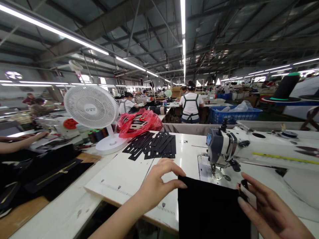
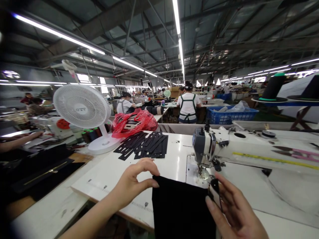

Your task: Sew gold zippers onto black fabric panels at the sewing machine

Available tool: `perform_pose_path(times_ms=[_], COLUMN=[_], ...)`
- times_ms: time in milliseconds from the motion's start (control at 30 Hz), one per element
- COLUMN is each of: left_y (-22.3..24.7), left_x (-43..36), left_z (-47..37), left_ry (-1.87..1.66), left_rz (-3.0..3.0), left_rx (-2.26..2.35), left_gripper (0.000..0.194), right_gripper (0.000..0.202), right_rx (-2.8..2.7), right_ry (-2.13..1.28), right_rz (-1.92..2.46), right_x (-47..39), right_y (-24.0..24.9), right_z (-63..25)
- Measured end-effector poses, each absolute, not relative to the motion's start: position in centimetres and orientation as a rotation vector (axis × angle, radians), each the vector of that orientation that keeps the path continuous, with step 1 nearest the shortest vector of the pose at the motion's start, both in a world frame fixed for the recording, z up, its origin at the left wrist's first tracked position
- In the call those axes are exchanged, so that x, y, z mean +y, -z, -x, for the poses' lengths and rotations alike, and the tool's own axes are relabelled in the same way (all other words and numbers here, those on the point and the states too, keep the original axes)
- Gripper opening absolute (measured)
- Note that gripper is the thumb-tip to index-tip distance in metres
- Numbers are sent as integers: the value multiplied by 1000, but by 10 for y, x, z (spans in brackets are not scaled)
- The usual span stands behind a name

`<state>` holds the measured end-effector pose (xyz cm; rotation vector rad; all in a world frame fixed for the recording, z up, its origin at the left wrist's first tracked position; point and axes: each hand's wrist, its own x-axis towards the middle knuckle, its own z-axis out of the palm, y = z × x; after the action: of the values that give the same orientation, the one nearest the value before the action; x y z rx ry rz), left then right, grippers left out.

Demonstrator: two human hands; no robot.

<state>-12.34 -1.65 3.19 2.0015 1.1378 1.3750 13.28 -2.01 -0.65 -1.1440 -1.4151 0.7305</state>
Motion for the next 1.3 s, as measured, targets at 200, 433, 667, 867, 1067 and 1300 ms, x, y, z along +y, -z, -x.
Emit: perform_pose_path(times_ms=[200, 433, 667, 867, 1067, 1300], left_y=[-34, -7, 34, 68, 81, 52], left_x=[-15, 15, -7, -70, -58, -54], left_z=[129, 147, 161, 146, 149, 151], left_ry=[-1332, -1294, -1071, -429, -667, -1414], left_rz=[-1982, -2011, -2338, -2880, -2742, -2429], left_rx=[1314, 1544, 1595, 1145, 1051, 1085], left_gripper=[4, 9, 60, 55, 33, 38], right_gripper=[58, 53, 64, 72, 45, 41], right_rx=[-1406, -1722, -1932, -2731, -2631, -2491], right_ry=[-773, -690, -333, 163, 141, -182], right_rz=[1151, 1126, 1202, 567, 475, 679], right_x=[-20, 24, 45, -16, -17, -19], right_y=[3, 21, 55, 62, 72, 38], right_z=[-125, -105, -106, -126, -128, -137])
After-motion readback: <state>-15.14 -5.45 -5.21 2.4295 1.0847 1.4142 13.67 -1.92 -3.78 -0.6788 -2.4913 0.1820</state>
